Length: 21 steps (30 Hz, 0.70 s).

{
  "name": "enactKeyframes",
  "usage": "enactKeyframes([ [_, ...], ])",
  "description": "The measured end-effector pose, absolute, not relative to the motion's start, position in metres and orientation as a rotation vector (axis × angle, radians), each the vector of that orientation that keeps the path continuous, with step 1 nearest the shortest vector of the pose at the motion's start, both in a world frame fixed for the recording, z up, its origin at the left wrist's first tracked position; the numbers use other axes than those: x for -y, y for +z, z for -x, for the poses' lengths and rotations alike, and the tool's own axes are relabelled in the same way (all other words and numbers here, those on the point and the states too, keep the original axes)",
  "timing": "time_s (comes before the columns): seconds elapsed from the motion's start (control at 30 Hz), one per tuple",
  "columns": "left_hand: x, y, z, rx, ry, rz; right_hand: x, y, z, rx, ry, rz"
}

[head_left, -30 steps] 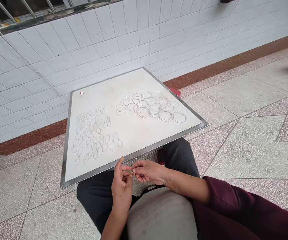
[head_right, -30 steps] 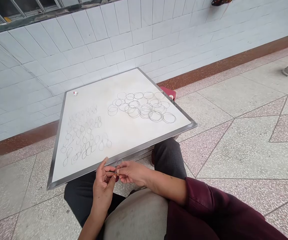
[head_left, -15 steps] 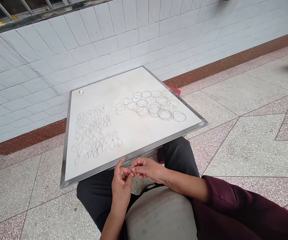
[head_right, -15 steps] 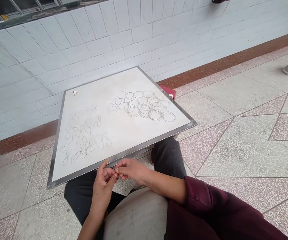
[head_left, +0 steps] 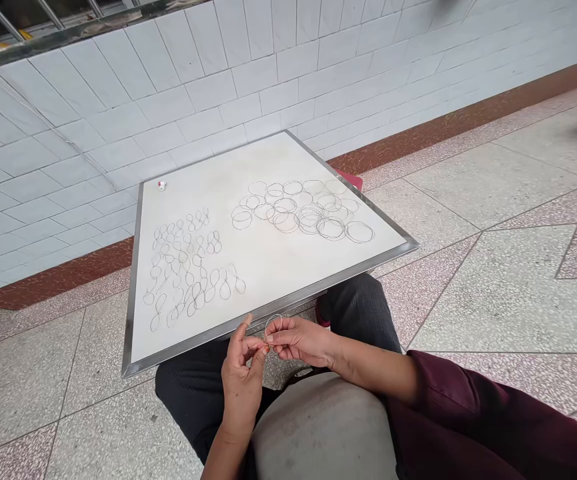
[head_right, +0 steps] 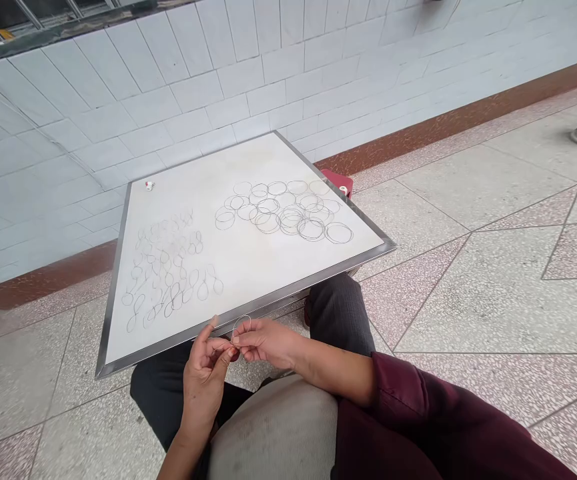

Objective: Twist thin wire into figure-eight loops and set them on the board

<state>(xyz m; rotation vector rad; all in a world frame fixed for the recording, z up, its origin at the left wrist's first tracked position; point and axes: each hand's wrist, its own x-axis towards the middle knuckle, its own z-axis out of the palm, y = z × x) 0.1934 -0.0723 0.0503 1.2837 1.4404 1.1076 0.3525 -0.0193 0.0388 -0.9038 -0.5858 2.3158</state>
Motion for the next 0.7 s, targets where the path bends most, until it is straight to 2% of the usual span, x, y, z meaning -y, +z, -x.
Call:
enactKeyframes([
  [0.4, 0.073, 0.059, -0.198, -1.342, 1.152, -1.038, 0.019, 0.036, -0.356, 0.807, 2.227, 0.848],
  [0.7, 0.076, 0.067, -0.201, -1.322, 1.152, -0.981, 0.022, 0.033, -0.354, 0.713, 2.284, 0.806],
])
